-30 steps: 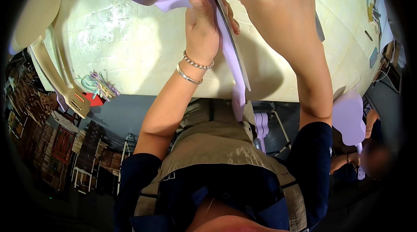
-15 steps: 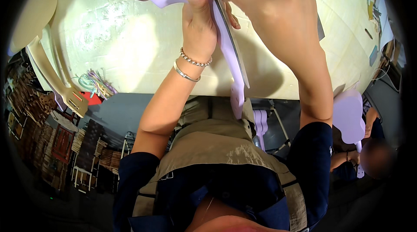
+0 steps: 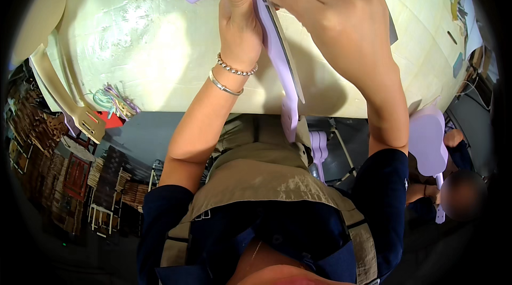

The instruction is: The person sands the edges of a light-colored guitar body and a purple guitar neck using a sanding block. They repeatedly rub the block along the contours, flip the parts to access different sides, and place the finished pieces on a nearby rack.

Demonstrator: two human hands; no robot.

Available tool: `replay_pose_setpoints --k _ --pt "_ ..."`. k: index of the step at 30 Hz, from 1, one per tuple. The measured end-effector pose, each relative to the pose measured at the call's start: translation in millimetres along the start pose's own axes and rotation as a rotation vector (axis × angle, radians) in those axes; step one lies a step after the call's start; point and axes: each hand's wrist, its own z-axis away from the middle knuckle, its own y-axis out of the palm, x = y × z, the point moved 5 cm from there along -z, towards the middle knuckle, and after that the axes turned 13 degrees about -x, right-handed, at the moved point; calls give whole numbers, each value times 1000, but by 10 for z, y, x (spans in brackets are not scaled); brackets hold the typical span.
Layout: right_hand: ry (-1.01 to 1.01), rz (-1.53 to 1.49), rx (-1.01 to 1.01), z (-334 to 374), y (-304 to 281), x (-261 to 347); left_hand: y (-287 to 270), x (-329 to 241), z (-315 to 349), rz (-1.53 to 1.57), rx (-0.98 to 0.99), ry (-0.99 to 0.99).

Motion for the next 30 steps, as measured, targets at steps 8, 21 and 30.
replay_pose_setpoints --k 8,21,30 --pt "-25 -48 -78 -96 17 -66 -21 1 -4 7 -64 -38" --pt "-6 -90 -57 -89 32 -45 -88 122 -46 128 -250 -105" --pt "-2 -23 25 255 44 38 -73 132 -90 188 2 -93"
